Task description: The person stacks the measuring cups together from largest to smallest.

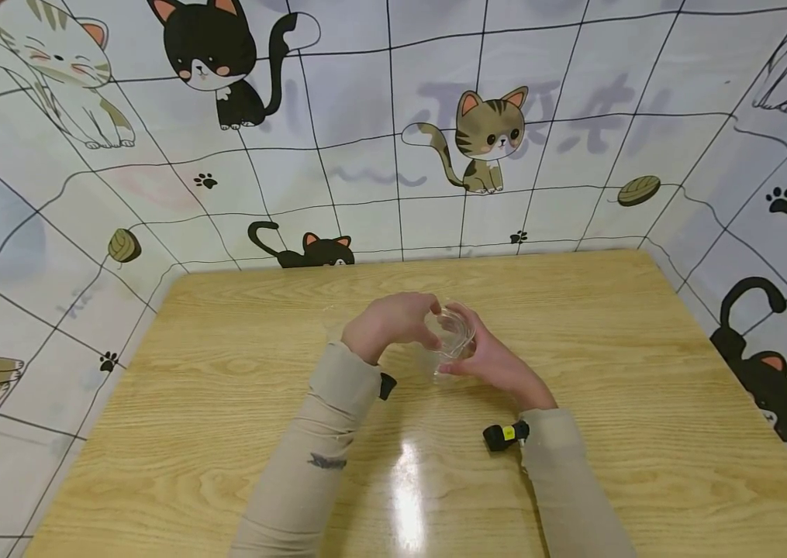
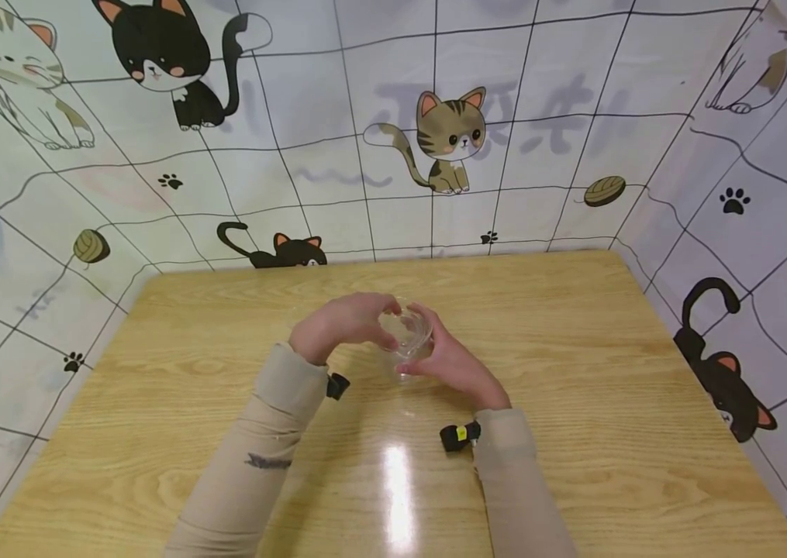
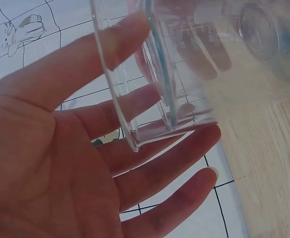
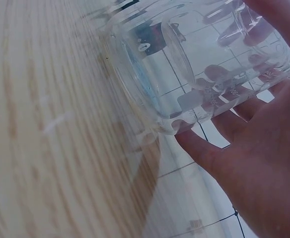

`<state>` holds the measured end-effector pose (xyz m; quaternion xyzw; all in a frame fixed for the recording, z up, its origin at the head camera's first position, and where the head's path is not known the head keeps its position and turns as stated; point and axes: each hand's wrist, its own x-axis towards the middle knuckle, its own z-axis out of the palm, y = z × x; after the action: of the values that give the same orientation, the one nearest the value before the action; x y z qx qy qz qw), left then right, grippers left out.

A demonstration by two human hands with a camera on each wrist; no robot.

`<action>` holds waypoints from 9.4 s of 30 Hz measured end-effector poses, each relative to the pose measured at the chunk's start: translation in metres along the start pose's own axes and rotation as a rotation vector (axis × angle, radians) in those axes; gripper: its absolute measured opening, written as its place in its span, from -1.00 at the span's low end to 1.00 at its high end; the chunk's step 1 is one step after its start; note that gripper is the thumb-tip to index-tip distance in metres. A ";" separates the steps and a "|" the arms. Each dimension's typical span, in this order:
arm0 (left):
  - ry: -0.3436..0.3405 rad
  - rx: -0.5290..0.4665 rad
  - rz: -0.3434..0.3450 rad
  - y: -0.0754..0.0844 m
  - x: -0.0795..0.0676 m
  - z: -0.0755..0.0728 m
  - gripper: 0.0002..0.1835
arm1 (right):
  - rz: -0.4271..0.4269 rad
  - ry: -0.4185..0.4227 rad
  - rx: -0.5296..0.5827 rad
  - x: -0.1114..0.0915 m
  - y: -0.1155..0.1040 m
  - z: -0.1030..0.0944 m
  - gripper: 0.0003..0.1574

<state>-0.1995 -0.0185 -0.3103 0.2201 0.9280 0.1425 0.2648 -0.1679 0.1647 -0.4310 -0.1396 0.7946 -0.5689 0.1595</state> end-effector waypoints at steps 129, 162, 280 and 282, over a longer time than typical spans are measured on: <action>0.342 -0.505 0.202 -0.037 0.006 0.064 -0.10 | 0.018 0.003 0.027 -0.007 -0.017 -0.003 0.25; 0.324 -0.785 0.310 -0.033 -0.005 0.068 -0.18 | 0.002 -0.010 0.073 -0.009 -0.023 -0.002 0.24; 0.947 -0.921 -0.252 -0.155 -0.038 0.075 -0.10 | -0.024 0.003 0.000 0.004 0.001 0.001 0.26; 0.910 -0.938 -0.242 -0.156 -0.037 0.076 -0.08 | -0.026 0.002 -0.001 0.004 0.001 0.001 0.26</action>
<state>-0.1806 -0.1595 -0.4162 -0.1066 0.8049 0.5793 -0.0716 -0.1711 0.1629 -0.4325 -0.1494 0.7931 -0.5708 0.1514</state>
